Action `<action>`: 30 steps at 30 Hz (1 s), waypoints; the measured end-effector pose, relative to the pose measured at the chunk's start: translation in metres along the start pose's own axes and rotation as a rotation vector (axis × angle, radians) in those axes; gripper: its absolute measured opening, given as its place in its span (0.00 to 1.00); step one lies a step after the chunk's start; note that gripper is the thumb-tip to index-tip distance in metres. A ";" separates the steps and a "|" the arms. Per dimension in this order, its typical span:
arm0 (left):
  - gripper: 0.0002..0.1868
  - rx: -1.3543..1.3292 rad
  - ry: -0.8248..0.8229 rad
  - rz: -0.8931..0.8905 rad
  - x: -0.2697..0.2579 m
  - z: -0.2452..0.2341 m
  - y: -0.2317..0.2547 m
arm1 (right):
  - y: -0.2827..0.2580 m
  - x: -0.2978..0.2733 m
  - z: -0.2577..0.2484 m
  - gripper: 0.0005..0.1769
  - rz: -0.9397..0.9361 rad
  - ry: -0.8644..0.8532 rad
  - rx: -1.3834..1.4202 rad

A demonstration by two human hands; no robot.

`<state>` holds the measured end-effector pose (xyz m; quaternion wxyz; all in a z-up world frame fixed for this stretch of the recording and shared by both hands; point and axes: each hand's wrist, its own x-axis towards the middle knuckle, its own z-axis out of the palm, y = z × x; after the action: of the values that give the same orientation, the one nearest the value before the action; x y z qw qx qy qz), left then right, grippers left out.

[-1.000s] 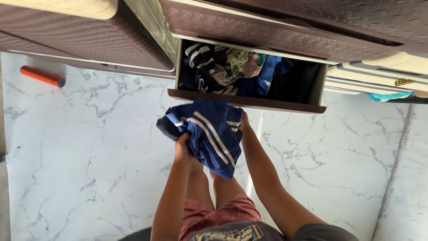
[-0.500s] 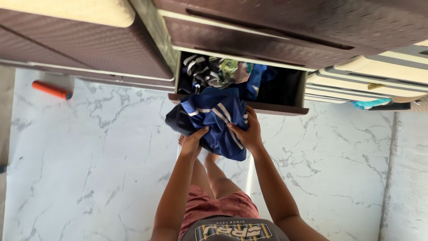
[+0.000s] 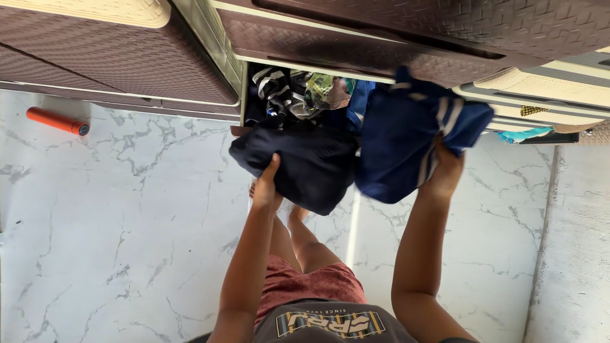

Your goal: The person gathers a pile of hangers from the floor and places them on a metal rack. They then pick up folded blue and black shorts from a cluttered pile, walk to a dresser, and place the clothes into a drawer.

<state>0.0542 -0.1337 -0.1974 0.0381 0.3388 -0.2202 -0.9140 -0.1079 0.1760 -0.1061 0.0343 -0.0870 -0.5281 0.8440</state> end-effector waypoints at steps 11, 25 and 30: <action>0.38 -0.014 0.097 0.072 -0.011 -0.006 0.021 | 0.059 0.142 -0.082 0.30 0.101 -0.066 -0.499; 0.37 -0.263 -0.040 0.202 0.032 -0.058 -0.017 | 0.223 0.162 -0.067 0.59 0.259 -0.735 -1.886; 0.34 -0.217 0.004 0.195 0.043 -0.078 -0.022 | 0.259 0.190 -0.092 0.51 0.608 -0.677 -2.236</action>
<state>0.0729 -0.1530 -0.2853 0.1638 0.3115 -0.1517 -0.9236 -0.2688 0.1718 -0.3991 -0.4003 0.0362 -0.9070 -0.1259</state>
